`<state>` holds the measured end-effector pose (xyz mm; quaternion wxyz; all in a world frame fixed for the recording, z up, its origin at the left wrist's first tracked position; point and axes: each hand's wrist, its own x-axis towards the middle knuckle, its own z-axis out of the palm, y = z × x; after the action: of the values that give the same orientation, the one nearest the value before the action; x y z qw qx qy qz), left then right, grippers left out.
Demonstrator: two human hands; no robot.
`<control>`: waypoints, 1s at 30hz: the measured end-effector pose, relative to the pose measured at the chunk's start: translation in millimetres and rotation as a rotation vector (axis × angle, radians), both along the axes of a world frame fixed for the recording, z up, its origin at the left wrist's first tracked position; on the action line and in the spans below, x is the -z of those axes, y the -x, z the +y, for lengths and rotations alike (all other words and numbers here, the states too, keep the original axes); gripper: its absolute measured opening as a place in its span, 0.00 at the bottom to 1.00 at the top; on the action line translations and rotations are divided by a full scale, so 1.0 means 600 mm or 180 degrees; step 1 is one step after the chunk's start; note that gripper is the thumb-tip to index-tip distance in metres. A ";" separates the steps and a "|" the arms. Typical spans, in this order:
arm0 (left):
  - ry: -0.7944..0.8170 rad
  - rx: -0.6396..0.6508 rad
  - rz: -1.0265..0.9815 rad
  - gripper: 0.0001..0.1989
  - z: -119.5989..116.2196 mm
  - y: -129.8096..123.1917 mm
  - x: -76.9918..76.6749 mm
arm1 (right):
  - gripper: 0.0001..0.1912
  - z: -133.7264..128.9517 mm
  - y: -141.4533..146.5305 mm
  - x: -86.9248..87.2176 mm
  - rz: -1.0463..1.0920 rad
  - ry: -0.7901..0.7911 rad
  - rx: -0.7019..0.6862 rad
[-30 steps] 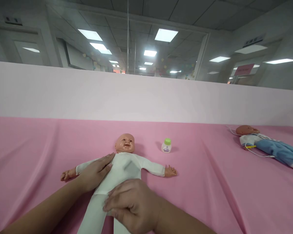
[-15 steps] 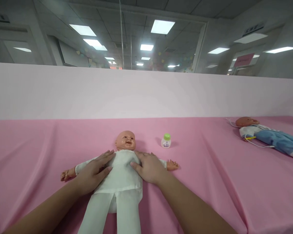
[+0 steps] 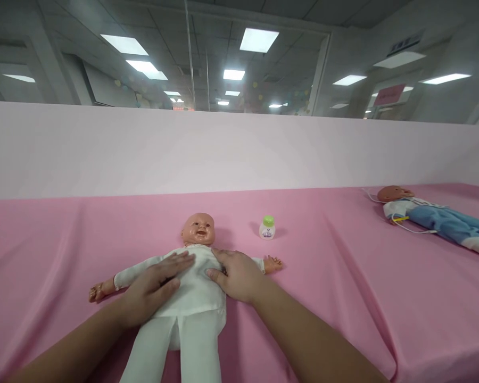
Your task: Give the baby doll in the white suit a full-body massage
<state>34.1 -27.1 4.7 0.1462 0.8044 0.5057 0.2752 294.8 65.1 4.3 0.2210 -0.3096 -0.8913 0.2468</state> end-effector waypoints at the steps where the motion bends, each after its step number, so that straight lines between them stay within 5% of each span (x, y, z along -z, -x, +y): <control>1: 0.0035 -0.0333 0.0104 0.29 0.010 0.009 0.007 | 0.30 -0.003 0.001 0.001 0.0006 -0.0070 0.0036; 5: 0.0135 -0.1164 0.0414 0.34 0.028 0.026 0.024 | 0.26 -0.033 0.005 -0.002 0.0497 -0.0463 -0.0294; 9: 0.0168 -0.1255 0.0427 0.35 0.027 0.021 0.026 | 0.20 -0.080 0.017 -0.006 0.1277 -0.0779 -0.1512; 13: 0.0266 -0.1381 0.0378 0.36 0.024 0.014 0.025 | 0.22 -0.097 0.029 0.002 0.1129 -0.0682 -0.1987; 18: 0.0254 -0.1334 0.0444 0.37 0.026 0.013 0.030 | 0.35 -0.047 0.021 0.009 0.0184 -0.0372 -0.1156; 23: 0.0183 -0.1328 0.0504 0.36 0.027 0.018 0.032 | 0.35 0.007 0.004 0.012 -0.0182 -0.0064 -0.0019; 26: 0.0020 -0.1170 0.0496 0.34 0.013 0.016 0.021 | 0.32 0.011 0.001 0.011 -0.0078 0.0009 0.0051; 30: 0.0005 -0.0316 -0.0227 0.25 -0.028 0.007 -0.003 | 0.30 0.003 0.000 0.005 0.0054 0.0074 -0.0033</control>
<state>30.2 -43.6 6.2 0.1510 0.7679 0.5396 0.3102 294.8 67.0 1.3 0.2237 -0.3054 -0.8880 0.2609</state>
